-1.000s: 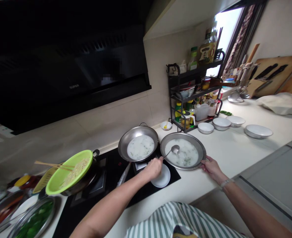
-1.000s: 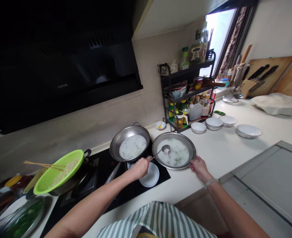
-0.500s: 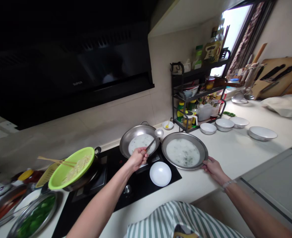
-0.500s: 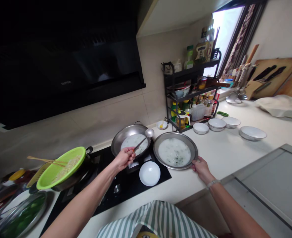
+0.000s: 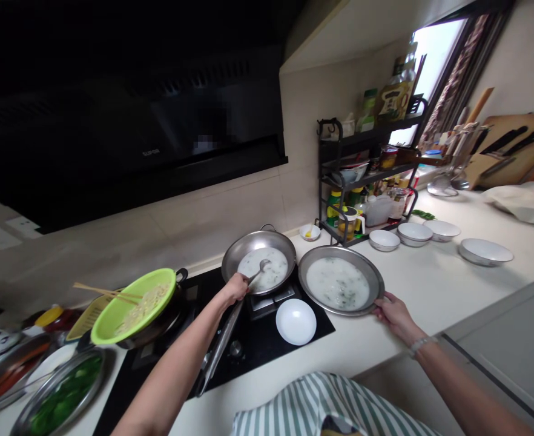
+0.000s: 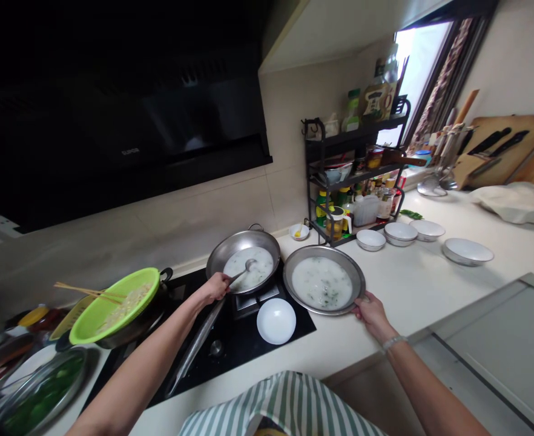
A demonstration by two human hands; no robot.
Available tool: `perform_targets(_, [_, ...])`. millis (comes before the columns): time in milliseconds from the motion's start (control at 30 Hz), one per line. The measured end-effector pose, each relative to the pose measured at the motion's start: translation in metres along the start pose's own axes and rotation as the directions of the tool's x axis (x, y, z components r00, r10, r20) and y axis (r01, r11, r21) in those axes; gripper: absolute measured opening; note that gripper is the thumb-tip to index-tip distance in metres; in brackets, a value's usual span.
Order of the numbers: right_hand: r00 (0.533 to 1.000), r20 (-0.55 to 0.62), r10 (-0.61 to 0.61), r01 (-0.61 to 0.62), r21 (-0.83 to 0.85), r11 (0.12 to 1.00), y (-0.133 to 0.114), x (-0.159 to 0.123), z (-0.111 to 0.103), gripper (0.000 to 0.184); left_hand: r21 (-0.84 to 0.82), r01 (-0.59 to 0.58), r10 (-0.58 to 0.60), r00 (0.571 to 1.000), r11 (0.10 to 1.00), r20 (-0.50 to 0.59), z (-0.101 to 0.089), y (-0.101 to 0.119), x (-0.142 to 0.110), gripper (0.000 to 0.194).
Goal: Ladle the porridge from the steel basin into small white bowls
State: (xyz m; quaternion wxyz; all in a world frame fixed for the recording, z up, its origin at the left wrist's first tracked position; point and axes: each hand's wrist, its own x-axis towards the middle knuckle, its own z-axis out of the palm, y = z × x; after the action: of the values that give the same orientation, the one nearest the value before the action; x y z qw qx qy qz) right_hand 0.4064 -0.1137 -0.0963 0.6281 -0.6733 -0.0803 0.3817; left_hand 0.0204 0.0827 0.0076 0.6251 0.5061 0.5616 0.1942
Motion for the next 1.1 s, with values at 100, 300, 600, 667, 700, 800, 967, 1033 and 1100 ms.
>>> perform_targets(100, [1.0, -0.014, 0.003, -0.003, 0.003, 1.0, 0.0, 0.001, 0.0, 0.038, -0.032, 0.077, -0.077, 0.997, 0.997, -0.017, 0.0, 0.005, -0.001, 0.011])
perform_targets(300, [1.0, -0.014, 0.016, -0.016, 0.008, 1.0, 0.001, 0.001, 0.0, 0.044, -0.16, 0.183, -0.173, 0.982, 0.97, 0.075, -0.009, 0.017, -0.009, 0.017])
perform_targets(600, [1.0, -0.004, 0.0, 0.0, -0.003, 1.0, 0.0, 0.0, -0.001, 0.041, -0.266, 0.227, -0.201, 0.972, 0.937, 0.12, -0.019, 0.023, -0.016, 0.016])
perform_targets(667, [1.0, -0.008, 0.001, -0.001, -0.004, 1.0, 0.0, 0.0, -0.001, 0.04, -0.274, 0.231, -0.203, 0.971, 0.934, 0.127, -0.02, 0.024, -0.018, 0.014])
perform_targets(700, [1.0, -0.009, 0.001, -0.001, -0.004, 1.0, 0.0, 0.0, -0.001, 0.039, -0.276, 0.232, -0.203, 0.97, 0.933, 0.131, -0.021, 0.024, -0.019, 0.013])
perform_targets(800, [1.0, -0.011, 0.003, -0.003, -0.004, 1.0, 0.0, 0.0, 0.0, 0.039, -0.28, 0.233, -0.202, 0.97, 0.931, 0.135, -0.021, 0.025, -0.021, 0.011])
perform_targets(967, [1.0, -0.008, 0.001, -0.001, 0.001, 1.0, 0.0, 0.001, 0.0, 0.04, -0.278, 0.23, -0.206, 0.972, 0.932, 0.116, -0.018, 0.028, -0.025, 0.012])
perform_targets(1033, [1.0, -0.009, 0.001, -0.001, 0.004, 1.0, 0.001, 0.001, 0.0, 0.04, -0.275, 0.233, -0.211, 0.972, 0.933, 0.108, -0.016, 0.029, -0.027, 0.014])
perform_targets(1100, [1.0, -0.008, 0.001, -0.001, 0.006, 1.0, 0.001, 0.001, 0.0, 0.04, -0.273, 0.236, -0.214, 0.971, 0.933, 0.108, -0.015, 0.029, -0.029, 0.014])
